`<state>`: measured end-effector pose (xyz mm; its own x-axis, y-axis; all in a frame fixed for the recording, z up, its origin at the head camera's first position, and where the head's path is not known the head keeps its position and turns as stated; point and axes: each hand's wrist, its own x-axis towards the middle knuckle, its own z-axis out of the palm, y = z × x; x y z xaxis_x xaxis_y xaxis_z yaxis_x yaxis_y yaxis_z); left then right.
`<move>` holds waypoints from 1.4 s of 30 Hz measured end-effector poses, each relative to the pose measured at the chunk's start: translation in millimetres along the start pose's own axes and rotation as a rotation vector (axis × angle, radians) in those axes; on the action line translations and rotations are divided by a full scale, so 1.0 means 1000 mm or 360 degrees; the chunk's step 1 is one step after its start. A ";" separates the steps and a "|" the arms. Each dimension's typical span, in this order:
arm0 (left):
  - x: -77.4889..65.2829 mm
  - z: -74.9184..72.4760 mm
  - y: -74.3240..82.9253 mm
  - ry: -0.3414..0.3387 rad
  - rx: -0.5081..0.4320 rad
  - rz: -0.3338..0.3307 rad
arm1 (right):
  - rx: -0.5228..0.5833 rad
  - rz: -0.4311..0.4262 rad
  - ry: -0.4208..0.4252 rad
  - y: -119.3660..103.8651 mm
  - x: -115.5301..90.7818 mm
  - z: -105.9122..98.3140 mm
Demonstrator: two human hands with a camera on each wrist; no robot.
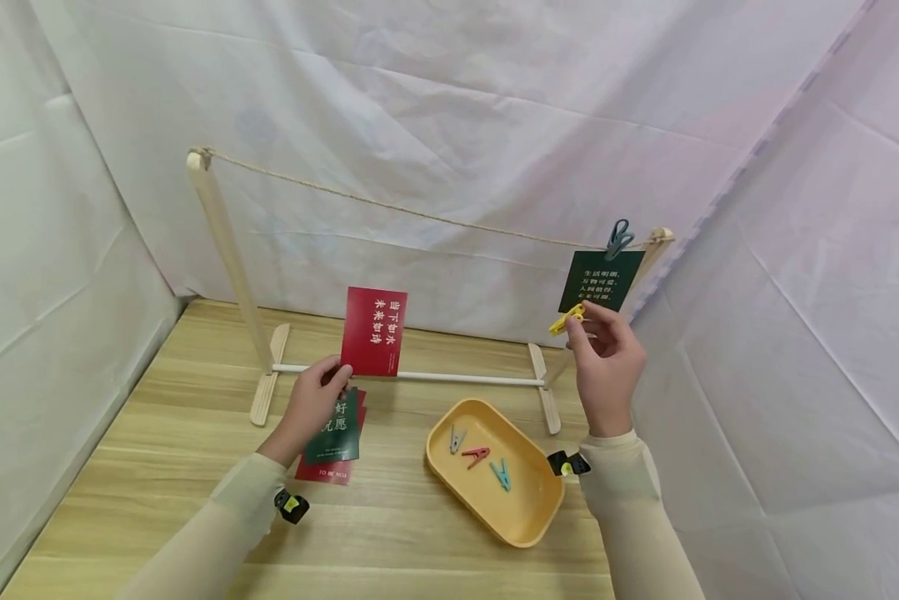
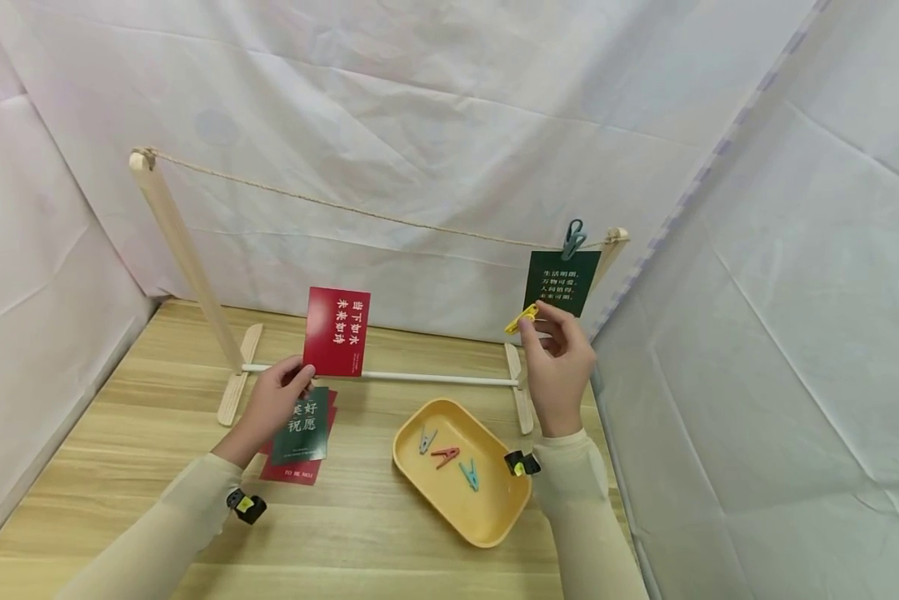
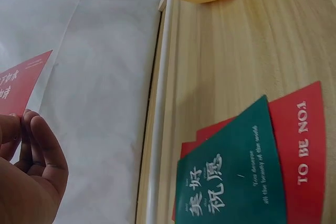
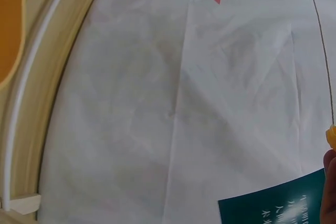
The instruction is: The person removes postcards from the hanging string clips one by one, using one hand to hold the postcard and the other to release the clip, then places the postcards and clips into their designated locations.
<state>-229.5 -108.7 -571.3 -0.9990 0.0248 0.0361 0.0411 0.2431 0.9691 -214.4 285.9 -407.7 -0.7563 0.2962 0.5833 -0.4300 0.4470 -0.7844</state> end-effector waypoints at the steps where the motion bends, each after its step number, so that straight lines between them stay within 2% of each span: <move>1: -0.001 -0.001 -0.002 0.0004 -0.0009 0.0001 | -0.0023 0.0014 -0.0007 0.000 -0.002 0.000; 6: -0.008 -0.005 -0.010 0.0027 -0.0025 0.0001 | -0.0081 0.0060 -0.0066 -0.012 -0.012 -0.001; 12: -0.017 -0.008 -0.019 0.0040 0.0049 -0.0042 | -0.0142 0.0141 -0.0115 -0.018 -0.024 -0.005; 19: -0.028 -0.015 -0.026 0.0025 0.0096 -0.0120 | -0.0129 0.0175 -0.0138 -0.010 -0.035 -0.010; 24: -0.032 -0.019 -0.031 0.0006 0.0101 -0.0182 | -0.0175 0.0200 -0.0131 0.012 -0.041 -0.013; 30: -0.035 -0.022 -0.036 -0.0009 0.0102 -0.0182 | -0.0145 0.0216 -0.0151 0.032 -0.048 -0.018; 35: -0.038 -0.024 -0.039 0.0014 0.0093 -0.0158 | -0.0127 0.0220 -0.0141 0.027 -0.054 -0.017; 42: -0.043 -0.030 -0.043 0.0038 0.0066 -0.0182 | -0.0165 0.0361 -0.0153 0.027 -0.071 -0.018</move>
<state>-188.5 -148.8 -607.1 -0.9973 -0.0284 -0.0679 -0.0732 0.2828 0.9564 -163.4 292.4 -466.3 -0.8729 0.3195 0.3688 -0.1953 0.4639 -0.8641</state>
